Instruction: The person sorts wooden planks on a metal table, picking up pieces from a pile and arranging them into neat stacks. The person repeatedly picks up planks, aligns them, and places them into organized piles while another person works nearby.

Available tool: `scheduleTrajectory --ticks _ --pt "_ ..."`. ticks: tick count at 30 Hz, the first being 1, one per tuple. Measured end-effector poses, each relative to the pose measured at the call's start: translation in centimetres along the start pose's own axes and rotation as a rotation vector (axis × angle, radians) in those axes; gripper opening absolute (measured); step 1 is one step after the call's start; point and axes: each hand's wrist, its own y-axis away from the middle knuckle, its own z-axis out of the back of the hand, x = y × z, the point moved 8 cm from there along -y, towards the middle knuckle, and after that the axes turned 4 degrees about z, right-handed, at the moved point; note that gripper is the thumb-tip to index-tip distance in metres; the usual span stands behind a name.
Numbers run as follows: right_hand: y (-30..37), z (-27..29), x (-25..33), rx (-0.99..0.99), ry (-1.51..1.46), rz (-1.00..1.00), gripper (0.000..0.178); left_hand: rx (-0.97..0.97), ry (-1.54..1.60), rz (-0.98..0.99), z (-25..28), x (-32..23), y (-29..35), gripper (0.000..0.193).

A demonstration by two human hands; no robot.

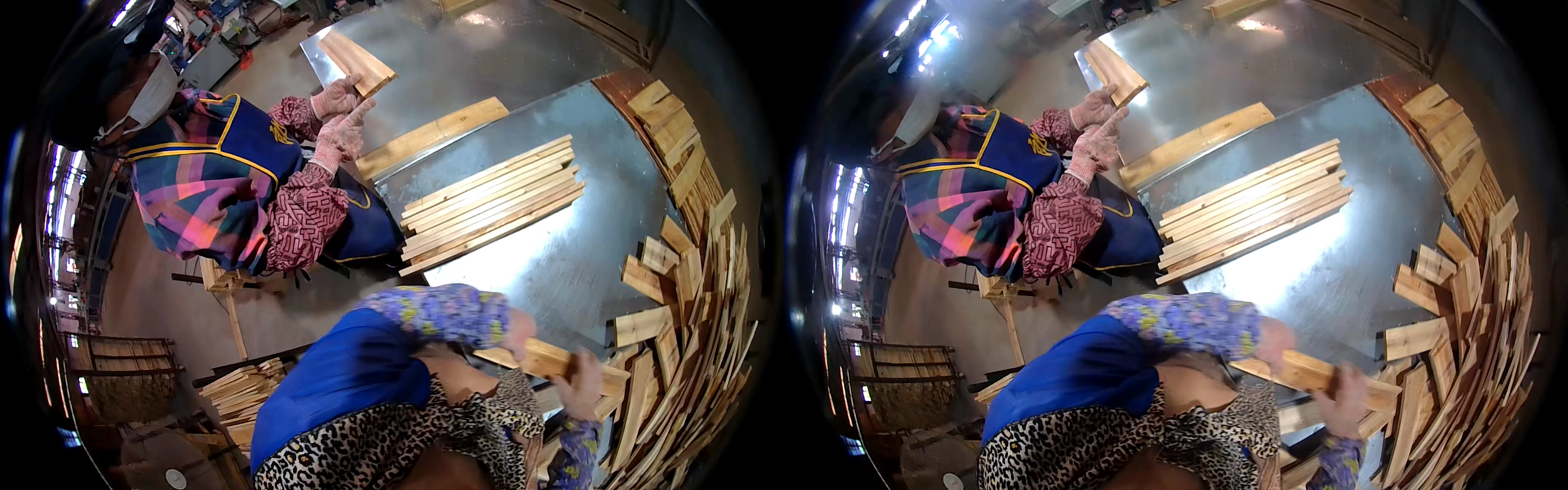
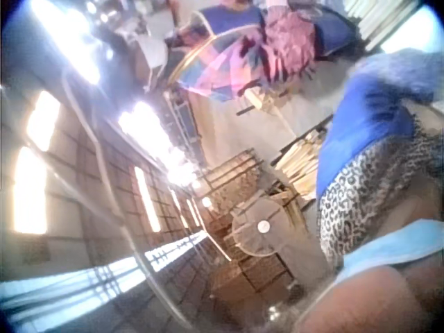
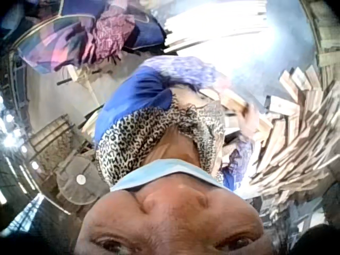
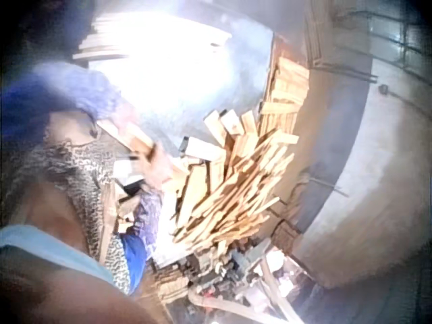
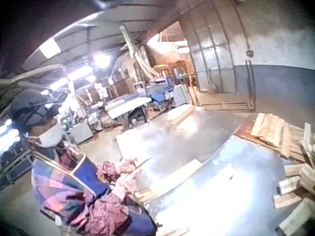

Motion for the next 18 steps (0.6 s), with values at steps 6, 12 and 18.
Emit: scheduleTrajectory --ticks 6,12,18 --pt "16.0 4.0 -29.7 0.150 0.500 -1.017 0.112 -0.411 -0.428 0.305 4.2 6.1 13.1 0.038" --pt "19.2 -1.5 -43.8 0.416 0.528 -1.310 0.120 -1.041 -0.562 0.371 5.1 10.7 18.3 0.045" --pt "9.3 0.2 -32.8 0.573 0.330 -1.076 0.102 -1.125 -0.528 0.626 6.8 13.8 21.5 0.052"
